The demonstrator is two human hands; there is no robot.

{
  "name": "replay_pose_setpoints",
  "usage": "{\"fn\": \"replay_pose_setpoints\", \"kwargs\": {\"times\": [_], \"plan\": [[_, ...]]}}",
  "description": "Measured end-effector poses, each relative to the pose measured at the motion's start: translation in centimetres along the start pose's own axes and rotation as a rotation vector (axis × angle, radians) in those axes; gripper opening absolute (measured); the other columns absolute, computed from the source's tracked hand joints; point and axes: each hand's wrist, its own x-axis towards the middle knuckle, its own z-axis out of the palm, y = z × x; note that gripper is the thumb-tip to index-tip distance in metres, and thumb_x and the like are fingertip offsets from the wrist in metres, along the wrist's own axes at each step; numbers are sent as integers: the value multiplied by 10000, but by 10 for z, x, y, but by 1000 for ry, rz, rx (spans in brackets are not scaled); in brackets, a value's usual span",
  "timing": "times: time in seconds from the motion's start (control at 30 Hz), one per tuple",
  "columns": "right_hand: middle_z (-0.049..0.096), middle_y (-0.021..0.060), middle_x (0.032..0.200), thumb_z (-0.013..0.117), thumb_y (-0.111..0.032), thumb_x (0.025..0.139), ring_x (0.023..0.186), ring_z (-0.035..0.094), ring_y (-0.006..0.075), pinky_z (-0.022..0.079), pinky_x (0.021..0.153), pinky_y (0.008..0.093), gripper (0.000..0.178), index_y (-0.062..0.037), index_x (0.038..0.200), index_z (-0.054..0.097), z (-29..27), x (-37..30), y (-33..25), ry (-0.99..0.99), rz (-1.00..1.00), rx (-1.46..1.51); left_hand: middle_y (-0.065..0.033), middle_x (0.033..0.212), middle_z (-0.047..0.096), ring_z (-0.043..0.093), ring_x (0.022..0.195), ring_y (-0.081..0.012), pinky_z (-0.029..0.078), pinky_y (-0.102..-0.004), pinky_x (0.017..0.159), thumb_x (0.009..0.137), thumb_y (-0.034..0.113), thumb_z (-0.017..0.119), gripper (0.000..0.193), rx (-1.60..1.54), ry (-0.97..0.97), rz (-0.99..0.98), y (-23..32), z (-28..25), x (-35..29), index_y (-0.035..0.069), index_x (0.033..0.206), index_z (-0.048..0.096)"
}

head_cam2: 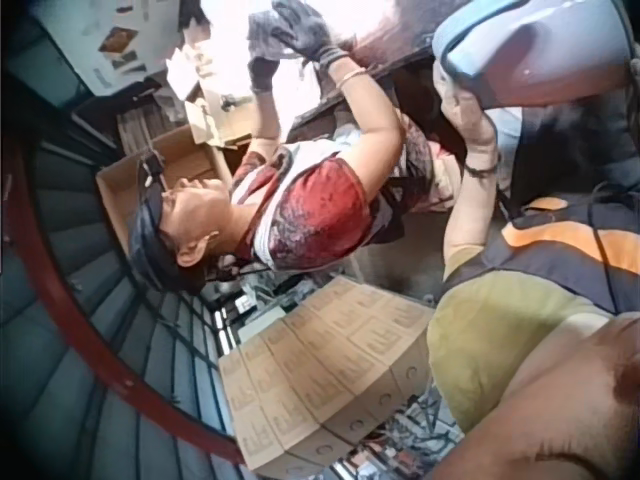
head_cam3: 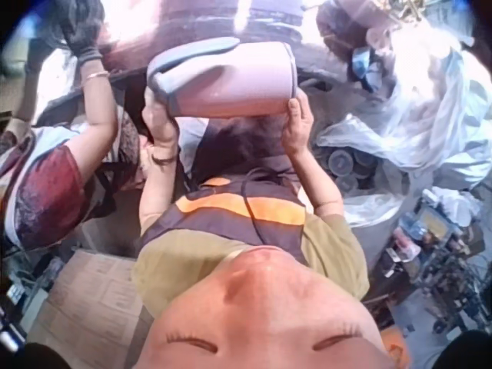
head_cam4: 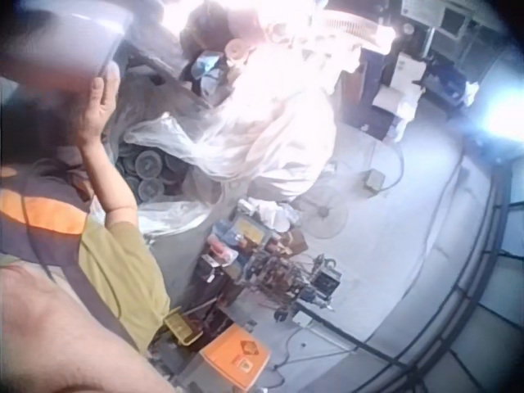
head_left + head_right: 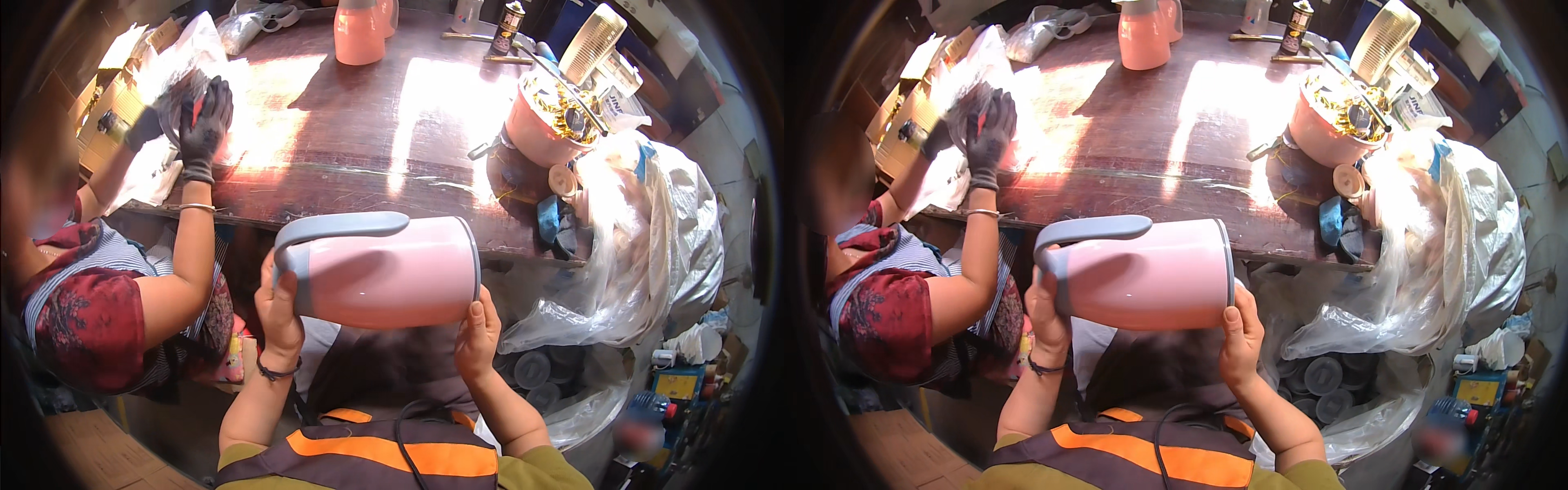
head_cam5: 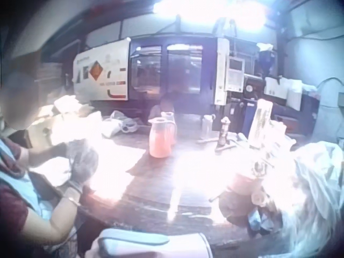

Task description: The person assembles pink pitchers by attaching gray handles and lids, inserting small rubber gaskets, and placing finished units on a wooden table. They handle each pitcher one at a time, rotating it to fit components and occasionally wiping the surface.

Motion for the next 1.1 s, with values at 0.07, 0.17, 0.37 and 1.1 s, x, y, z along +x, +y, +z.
{"fn": "replay_pose_setpoints", "kwargs": {"times": [0.07,0.17,0.37,1.1], "plan": [[524,108,1259,474,-296,1004,1161,491,160,367,996,301,462,66,1291,479,9,11,-13,29,43,55,-81,1243,515,497,1119,-142,363,-293,992,897,402,623,668,103,-66,75,10,-1,4,-66,1327,416],[574,87,1169,439,-311,1020,1078,525,137,393,946,274,451,63,1267,494,14,30,-10,106,11,-3,-102,1301,439,468,1153,-155,358,-294,992,887,421,602,684,185,-90,209,16,11,-1,-84,1308,413],[598,116,1056,412,-375,1018,948,546,181,420,866,298,504,75,1166,585,22,34,-15,154,-294,-361,-71,1168,587,552,1073,-155,410,-307,954,946,369,564,521,-71,90,-58,-9,15,-3,-46,1255,505],[639,43,919,400,-325,1035,824,551,94,426,758,244,428,37,1009,626,12,65,-11,184,134,188,-167,1420,325,446,1181,-224,317,-340,1024,916,274,574,438,582,-209,640,21,20,-8,-100,1142,550]]}}
